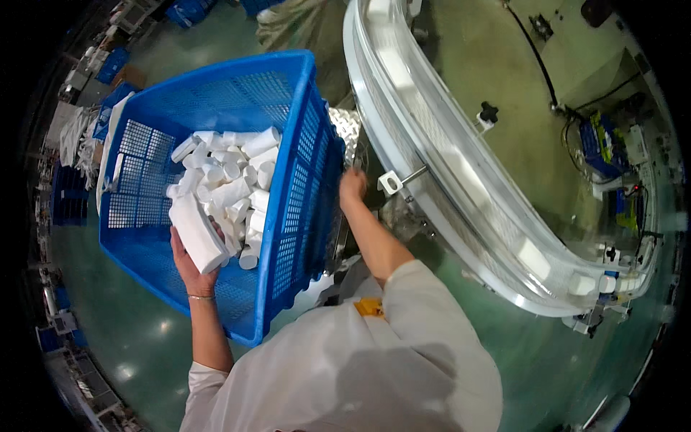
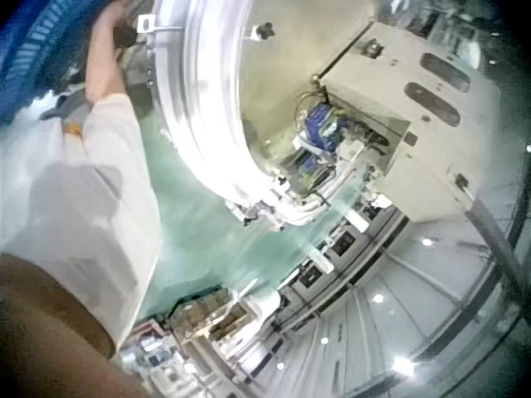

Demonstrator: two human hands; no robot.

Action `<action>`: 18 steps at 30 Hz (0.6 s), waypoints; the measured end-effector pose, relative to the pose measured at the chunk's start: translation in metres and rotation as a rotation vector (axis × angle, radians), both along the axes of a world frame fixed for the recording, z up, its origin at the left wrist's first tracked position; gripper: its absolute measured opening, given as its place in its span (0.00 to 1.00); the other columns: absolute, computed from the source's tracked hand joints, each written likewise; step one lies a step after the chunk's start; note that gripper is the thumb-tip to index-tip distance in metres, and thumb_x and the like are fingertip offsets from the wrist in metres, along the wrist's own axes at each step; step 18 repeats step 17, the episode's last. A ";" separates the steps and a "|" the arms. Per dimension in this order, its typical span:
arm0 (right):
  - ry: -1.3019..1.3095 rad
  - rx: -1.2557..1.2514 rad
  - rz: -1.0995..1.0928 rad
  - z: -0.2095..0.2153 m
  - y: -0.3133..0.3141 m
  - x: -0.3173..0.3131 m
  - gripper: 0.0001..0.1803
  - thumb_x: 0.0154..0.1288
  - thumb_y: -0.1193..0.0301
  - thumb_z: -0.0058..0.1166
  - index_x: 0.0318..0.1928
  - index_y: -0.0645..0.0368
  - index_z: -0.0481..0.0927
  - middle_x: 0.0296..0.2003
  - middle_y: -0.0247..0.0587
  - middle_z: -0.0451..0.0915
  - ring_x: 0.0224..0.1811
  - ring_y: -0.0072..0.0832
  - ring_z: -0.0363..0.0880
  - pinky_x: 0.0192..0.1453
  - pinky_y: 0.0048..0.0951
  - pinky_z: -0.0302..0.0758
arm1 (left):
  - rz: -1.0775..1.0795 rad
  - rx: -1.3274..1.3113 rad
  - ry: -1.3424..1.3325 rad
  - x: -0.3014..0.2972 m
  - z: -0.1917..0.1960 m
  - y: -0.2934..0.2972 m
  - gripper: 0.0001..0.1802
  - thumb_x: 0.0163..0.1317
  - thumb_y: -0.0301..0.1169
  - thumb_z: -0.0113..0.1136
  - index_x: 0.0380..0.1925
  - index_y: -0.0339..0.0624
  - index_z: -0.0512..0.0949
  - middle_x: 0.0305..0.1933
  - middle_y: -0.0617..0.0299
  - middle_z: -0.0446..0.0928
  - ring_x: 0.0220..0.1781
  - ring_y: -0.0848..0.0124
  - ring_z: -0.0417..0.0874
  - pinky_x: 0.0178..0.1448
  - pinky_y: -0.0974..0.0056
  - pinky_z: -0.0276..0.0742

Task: The person picks up white foam blocks from a blue crate and places them onto a curved conveyor belt. The person also applies a liquid from a plastic bottle to one of the foam blocks by hand.

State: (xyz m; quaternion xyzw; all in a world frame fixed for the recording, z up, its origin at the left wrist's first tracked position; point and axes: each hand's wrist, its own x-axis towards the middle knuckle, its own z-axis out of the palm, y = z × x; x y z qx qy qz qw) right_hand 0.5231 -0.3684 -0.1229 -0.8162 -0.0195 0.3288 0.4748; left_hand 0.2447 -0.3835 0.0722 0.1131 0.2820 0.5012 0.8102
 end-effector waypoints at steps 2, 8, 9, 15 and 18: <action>-0.128 0.329 0.018 0.035 0.036 -0.001 0.18 0.63 0.64 0.36 0.39 0.67 0.72 0.35 0.52 0.75 0.43 0.42 0.72 0.49 0.33 0.66 | 0.081 -0.032 0.072 -0.003 -0.001 0.000 0.30 0.60 0.51 0.39 0.54 0.39 0.62 0.48 0.44 0.69 0.46 0.51 0.72 0.52 0.49 0.69; -0.459 0.954 -0.157 0.188 0.132 0.040 0.17 0.63 0.71 0.34 0.50 0.67 0.63 0.44 0.49 0.69 0.48 0.37 0.68 0.51 0.32 0.64 | 0.134 -0.051 0.099 -0.003 -0.001 0.000 0.32 0.60 0.53 0.39 0.55 0.40 0.61 0.48 0.45 0.68 0.45 0.53 0.72 0.50 0.51 0.69; -0.333 0.913 -0.179 0.185 0.165 0.056 0.16 0.62 0.71 0.35 0.48 0.67 0.65 0.42 0.50 0.70 0.46 0.37 0.69 0.49 0.32 0.66 | 0.162 -0.056 0.128 -0.004 -0.003 0.001 0.32 0.60 0.53 0.39 0.54 0.39 0.61 0.47 0.46 0.69 0.45 0.53 0.72 0.49 0.51 0.70; 0.122 0.235 0.714 0.095 0.307 0.155 0.19 0.51 0.71 0.47 0.44 0.68 0.72 0.38 0.48 0.76 0.42 0.37 0.73 0.44 0.31 0.70 | 0.305 -0.095 0.256 -0.010 -0.001 0.005 0.34 0.59 0.56 0.38 0.53 0.38 0.62 0.46 0.47 0.69 0.42 0.54 0.73 0.45 0.52 0.72; -0.504 0.225 1.012 0.036 0.313 0.152 0.18 0.46 0.70 0.47 0.36 0.70 0.76 0.37 0.61 0.75 0.41 0.47 0.75 0.42 0.36 0.72 | 0.341 -0.101 0.279 -0.005 0.003 0.009 0.34 0.59 0.56 0.37 0.53 0.38 0.62 0.45 0.48 0.69 0.41 0.56 0.73 0.44 0.54 0.73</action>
